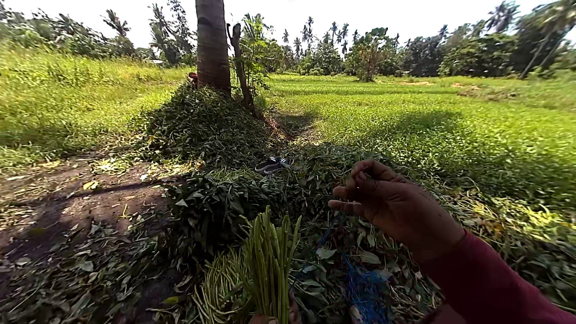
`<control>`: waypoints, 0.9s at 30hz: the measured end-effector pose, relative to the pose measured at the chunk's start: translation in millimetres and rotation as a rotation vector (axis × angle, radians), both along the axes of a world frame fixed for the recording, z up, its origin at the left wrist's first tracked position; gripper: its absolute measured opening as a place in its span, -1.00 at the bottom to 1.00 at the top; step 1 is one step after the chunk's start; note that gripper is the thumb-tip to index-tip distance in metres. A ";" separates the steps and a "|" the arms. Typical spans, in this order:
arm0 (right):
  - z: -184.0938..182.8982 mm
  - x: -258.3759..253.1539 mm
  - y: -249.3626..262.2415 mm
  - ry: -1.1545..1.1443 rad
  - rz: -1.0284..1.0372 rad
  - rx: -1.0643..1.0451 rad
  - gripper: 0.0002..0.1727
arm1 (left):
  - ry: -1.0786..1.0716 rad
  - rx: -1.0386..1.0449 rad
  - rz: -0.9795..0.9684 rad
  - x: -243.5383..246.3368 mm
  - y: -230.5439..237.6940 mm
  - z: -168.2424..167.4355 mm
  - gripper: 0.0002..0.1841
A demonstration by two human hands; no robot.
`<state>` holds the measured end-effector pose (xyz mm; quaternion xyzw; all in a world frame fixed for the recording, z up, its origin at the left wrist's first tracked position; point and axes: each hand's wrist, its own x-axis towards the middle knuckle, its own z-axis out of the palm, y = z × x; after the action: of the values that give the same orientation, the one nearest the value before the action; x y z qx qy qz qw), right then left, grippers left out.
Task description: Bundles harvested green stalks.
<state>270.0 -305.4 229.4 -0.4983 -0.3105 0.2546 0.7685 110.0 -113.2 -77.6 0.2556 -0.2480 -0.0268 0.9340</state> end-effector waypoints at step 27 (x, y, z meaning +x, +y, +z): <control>-19.5 127.2 -10.4 -1.172 -0.260 -1.107 -0.84 | 0.080 -0.159 0.294 -4.8 14.2 12.8 -0.32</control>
<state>397.1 -315.9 210.0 -0.8900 -0.4310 -0.0218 0.1474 105.2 -99.0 -64.7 0.2131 -0.1719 0.1197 0.9543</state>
